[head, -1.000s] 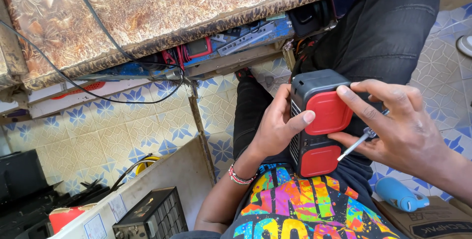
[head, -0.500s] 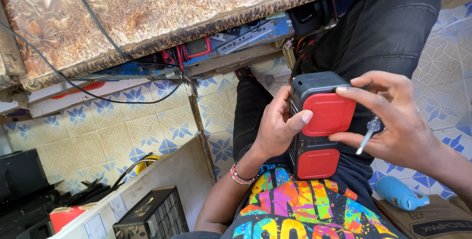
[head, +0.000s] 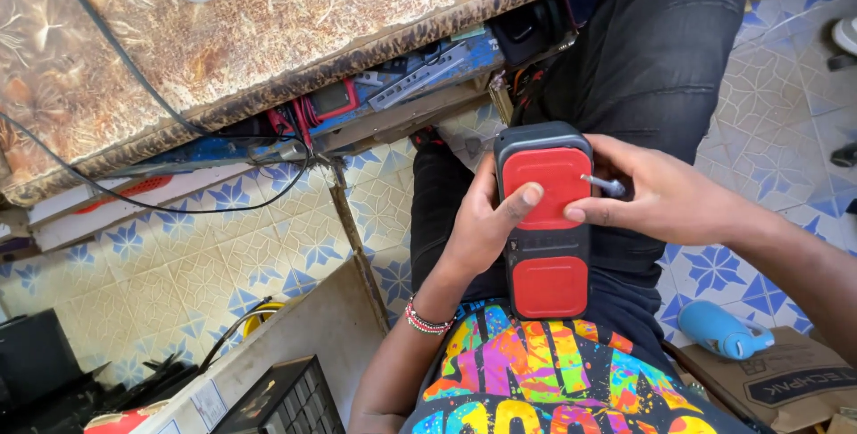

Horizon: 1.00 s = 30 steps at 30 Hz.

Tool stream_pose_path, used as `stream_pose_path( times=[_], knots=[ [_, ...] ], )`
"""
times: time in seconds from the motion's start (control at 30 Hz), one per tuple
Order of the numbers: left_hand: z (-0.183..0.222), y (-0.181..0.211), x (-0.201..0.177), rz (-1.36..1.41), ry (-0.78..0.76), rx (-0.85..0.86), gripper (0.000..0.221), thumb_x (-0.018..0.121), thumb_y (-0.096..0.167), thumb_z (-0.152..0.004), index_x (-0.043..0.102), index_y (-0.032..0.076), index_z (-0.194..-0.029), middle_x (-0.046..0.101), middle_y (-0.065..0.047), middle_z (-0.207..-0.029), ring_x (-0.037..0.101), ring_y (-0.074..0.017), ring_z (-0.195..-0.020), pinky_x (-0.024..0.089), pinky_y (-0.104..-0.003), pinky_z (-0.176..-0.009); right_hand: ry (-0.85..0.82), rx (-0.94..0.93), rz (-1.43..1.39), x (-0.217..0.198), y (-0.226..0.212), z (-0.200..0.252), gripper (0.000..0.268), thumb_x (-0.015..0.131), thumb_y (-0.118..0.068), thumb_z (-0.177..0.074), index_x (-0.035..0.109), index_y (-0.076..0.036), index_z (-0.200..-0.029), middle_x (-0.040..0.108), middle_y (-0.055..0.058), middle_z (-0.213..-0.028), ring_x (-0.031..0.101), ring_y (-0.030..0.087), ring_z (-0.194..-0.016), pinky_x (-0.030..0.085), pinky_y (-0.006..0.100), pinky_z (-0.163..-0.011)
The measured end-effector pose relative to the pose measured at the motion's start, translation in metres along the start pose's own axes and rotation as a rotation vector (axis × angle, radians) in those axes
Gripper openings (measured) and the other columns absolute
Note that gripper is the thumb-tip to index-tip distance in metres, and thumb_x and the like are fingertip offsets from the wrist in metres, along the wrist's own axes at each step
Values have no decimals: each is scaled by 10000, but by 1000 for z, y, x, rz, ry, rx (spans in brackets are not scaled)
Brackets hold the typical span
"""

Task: Finishing the assembly of a portable speaker by attaching the front grill and using a screwdriver to secure components.

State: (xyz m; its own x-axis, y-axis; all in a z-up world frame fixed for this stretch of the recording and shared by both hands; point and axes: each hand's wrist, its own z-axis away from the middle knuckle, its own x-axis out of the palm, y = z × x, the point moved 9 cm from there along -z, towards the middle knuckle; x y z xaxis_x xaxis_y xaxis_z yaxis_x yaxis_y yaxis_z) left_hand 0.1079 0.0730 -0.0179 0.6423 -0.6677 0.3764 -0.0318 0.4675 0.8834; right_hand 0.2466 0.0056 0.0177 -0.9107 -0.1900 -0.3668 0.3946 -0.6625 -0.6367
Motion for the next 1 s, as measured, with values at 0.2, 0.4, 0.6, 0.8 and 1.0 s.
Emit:
stream_pose_path(
  times=[0.2,0.4,0.6,0.8,1.0],
  knots=[
    [-1,-1,2,-17,20,-47,688,643,566,-887,509,67,-1342,618,-80,-1228,623,-165,-1123,560,-339,-953,24,-76,-52,9,3,-8,929,873,-388,-633,494,-175,-1454,658,-43,-1373,603,61,-1213,487,289,-1018],
    [1,0,0,2,33,-22,627,613,563,-925,520,79,-1312,621,-78,-1201,635,-179,-1098,567,-343,-928,69,-72,-205,15,10,-13,864,867,-319,-633,541,-129,-1410,694,-12,-1263,629,85,-1087,520,288,-931],
    [6,5,1,-2,18,61,702,622,616,-919,502,71,-1346,622,-91,-1214,650,-203,-1115,580,-363,-940,146,-248,-144,15,8,-6,892,897,-324,-630,514,-101,-1404,698,14,-1284,643,86,-1136,512,284,-965],
    [11,16,-2,23,-45,43,731,625,554,-939,451,54,-1443,589,-113,-1304,608,-224,-1201,540,-363,-1012,141,-314,-249,18,-10,13,955,803,-355,-705,403,-77,-1526,618,41,-1430,587,113,-1253,498,299,-1027],
    [13,35,-26,-101,115,40,911,770,631,-731,485,46,-1368,641,-37,-1141,620,-113,-1021,518,-275,-912,385,-424,2,25,-21,29,949,845,-442,-701,480,-18,-1467,612,84,-1112,595,168,-892,511,322,-804]
  ],
)
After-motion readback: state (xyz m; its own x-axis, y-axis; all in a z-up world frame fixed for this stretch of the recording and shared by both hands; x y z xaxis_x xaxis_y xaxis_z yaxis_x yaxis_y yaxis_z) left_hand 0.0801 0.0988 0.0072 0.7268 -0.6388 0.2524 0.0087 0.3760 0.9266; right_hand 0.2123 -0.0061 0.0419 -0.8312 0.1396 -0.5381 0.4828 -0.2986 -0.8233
